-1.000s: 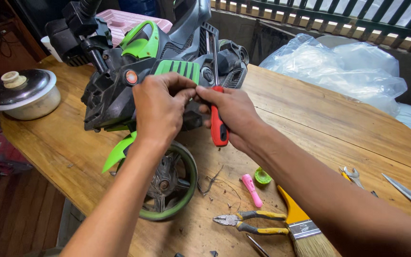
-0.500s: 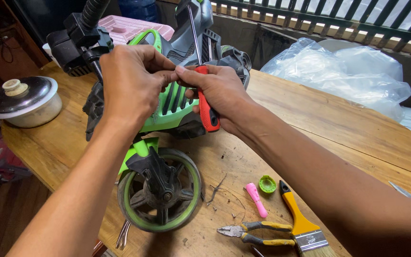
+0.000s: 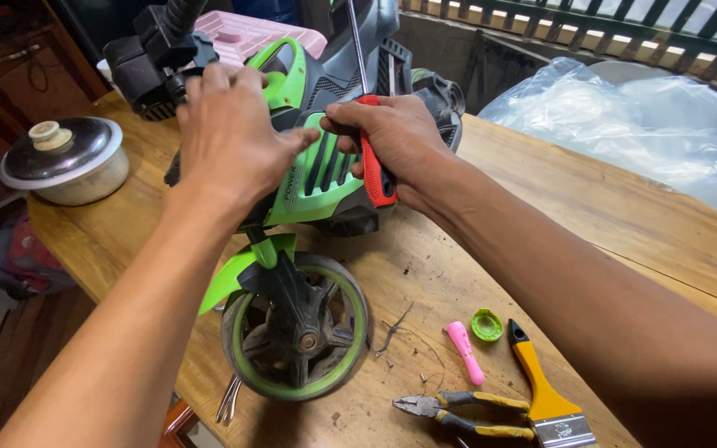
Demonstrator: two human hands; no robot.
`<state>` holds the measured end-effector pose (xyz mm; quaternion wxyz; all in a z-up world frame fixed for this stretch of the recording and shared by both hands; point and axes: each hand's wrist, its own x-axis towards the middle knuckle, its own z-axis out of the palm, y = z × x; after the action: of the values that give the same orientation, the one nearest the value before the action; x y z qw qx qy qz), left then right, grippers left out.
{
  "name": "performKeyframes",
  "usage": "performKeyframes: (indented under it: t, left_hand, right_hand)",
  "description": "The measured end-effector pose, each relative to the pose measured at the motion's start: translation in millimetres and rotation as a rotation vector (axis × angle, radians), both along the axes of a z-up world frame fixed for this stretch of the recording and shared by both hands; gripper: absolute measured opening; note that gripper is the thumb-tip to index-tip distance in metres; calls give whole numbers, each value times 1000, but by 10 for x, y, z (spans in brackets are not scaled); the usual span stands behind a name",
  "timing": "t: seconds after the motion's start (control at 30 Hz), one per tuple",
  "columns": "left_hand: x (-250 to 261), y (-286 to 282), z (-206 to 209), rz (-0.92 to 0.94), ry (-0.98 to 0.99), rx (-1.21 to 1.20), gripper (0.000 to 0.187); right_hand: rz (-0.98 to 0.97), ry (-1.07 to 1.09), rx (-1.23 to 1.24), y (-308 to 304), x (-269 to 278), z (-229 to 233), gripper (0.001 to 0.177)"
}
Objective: The person uses a red-handled screwdriver to remove screws from the front body panel of a green and black toy motorcycle. They then detach the front fender and continue to unscrew fasteners from the front assembly, placing removed screws on the table.
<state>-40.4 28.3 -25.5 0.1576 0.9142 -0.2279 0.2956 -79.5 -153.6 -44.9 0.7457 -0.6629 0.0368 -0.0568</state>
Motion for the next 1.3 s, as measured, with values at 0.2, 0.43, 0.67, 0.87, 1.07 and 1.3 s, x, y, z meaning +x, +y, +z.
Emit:
performKeyframes:
  t: [0.2,0.43,0.67,0.87,1.07,1.3]
  left_hand:
    - [47,-70,-59,228,237,173,111]
    - [209,12,-8,209,363,221,100]
    - [386,177,-95,161,305,70,102]
    - [406,268,-100,148,272,44,98]
    - [339,191,-95,141,256,15,94]
    - [298,178,-60,150,240,36,92]
  right_hand:
    - [10,-64,39,-11,150,-114,23]
    - [-26,-67,29,1,245,-182,25]
    - [-114,-233,-224,40,336,-177,26]
    - [-317,-353,-629,177,529,-181,23]
    - [-447,-292,-770,320,667,-227,24]
    - [-351,-203,-788,294,825,-182,31]
